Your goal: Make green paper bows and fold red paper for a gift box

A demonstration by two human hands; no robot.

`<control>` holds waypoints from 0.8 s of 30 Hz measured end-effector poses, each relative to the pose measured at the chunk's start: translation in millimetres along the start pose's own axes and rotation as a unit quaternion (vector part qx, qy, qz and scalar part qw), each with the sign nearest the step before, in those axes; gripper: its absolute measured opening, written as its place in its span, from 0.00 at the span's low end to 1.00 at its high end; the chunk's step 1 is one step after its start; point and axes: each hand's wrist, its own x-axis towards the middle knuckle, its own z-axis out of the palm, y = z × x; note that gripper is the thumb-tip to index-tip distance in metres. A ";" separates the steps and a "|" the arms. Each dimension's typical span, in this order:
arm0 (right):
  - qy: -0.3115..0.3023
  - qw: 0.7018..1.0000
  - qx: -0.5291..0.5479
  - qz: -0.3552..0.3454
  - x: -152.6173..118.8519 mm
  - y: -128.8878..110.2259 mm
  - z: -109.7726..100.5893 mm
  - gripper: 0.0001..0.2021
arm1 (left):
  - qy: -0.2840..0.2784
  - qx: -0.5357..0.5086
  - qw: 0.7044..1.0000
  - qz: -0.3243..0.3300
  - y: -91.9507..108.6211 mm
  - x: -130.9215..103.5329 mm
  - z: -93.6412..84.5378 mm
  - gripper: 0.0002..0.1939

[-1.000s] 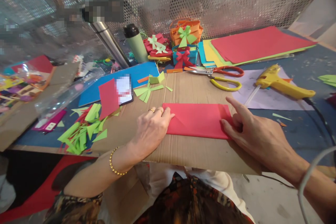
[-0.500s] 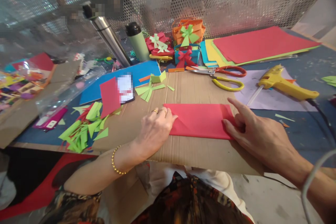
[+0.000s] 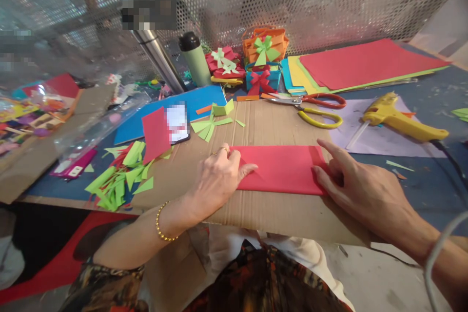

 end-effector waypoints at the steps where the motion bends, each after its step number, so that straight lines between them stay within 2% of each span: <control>1: 0.000 1.000 0.000 0.001 0.1 -0.2 -0.3 0.30 | -0.014 -0.014 1.000 -0.006 -0.5 -0.1 -1.9 0.35; 4: -0.002 1.000 0.001 0.002 0.5 -0.3 -1.1 0.30 | -0.047 -0.041 0.998 -0.001 -0.3 -3.9 -7.7 0.45; 6: -0.002 1.000 0.003 -0.001 0.7 0.0 -1.0 0.30 | -0.054 -0.043 0.998 0.005 1.6 -9.1 -9.2 0.48; 13: 0.017 1.000 -0.001 -0.003 -0.9 1.0 3.6 0.30 | 0.009 -0.016 1.000 -0.003 10.9 -21.9 0.7 0.47; 18: 0.015 1.000 -0.003 0.003 -1.1 0.4 2.7 0.32 | 0.022 -0.008 0.999 0.031 7.4 -21.1 1.7 0.46; 24: -0.024 1.000 0.003 0.006 2.6 -2.0 -4.2 0.32 | 0.019 -0.020 0.998 0.052 2.9 -18.6 -1.9 0.44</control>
